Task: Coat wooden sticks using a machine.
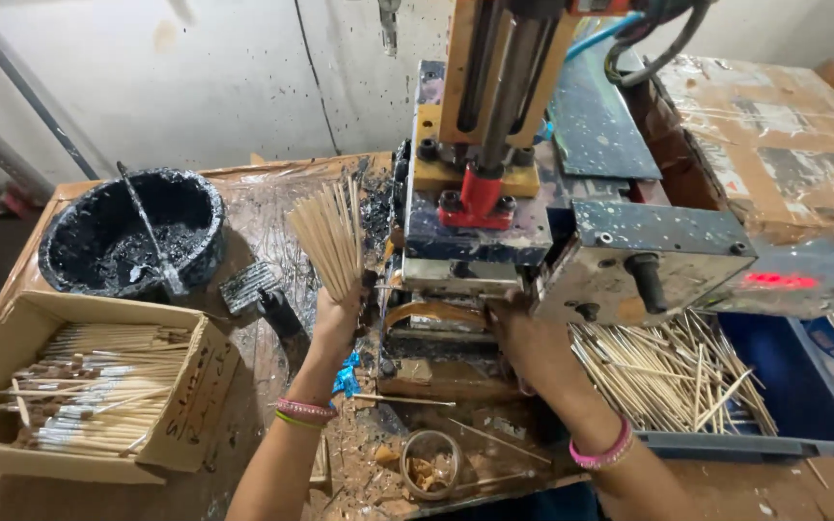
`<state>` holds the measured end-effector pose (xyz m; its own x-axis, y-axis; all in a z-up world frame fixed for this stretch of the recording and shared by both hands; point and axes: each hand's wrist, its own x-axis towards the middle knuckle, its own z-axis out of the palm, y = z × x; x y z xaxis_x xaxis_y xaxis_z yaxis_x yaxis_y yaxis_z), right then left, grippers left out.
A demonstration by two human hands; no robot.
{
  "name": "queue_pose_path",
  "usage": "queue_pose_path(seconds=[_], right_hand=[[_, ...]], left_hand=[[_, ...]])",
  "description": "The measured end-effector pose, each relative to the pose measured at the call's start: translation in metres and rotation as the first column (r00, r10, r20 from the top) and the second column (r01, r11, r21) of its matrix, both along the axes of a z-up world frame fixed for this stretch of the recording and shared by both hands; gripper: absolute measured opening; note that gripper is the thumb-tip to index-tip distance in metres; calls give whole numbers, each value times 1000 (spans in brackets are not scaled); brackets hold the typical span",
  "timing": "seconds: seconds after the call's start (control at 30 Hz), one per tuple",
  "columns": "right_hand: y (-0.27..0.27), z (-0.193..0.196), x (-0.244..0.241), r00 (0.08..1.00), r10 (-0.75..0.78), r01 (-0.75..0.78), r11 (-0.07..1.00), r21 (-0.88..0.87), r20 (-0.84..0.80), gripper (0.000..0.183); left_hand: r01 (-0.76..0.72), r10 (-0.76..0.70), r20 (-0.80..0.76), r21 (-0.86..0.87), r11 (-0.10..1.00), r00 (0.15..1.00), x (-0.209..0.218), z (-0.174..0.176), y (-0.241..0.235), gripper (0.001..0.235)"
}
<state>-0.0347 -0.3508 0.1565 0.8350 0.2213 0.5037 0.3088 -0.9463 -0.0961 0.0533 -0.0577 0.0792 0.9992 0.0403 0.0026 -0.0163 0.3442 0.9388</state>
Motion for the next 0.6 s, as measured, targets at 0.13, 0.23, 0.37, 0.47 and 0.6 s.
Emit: queue_pose_path(seconds=[0.13,0.23,0.37,0.47,0.6], right_hand=[[5,20,-13,980,-39,28,998,-60,-196,25],[-10,29,-47,995,56,-40,984,176,-87,22],[-68,-2,-108,964,-80,-66,853,518,255,19],[-129,-63,-132,916,-389,356,668,654,-101,22],[-98,-52,-136,922,-360,283,875,392,139,33]], left_hand=[[-66,53,172,72,995,984,-27,-17,11,17],[-202,151,202,262,944,968,-55,-41,33,15],[-258,190,226,325,910,955,-106,-65,71,16],[-369,138,449,483,794,883,-118,-108,94,14],[32,-59,58,380,924,997,-128,-117,67,15]])
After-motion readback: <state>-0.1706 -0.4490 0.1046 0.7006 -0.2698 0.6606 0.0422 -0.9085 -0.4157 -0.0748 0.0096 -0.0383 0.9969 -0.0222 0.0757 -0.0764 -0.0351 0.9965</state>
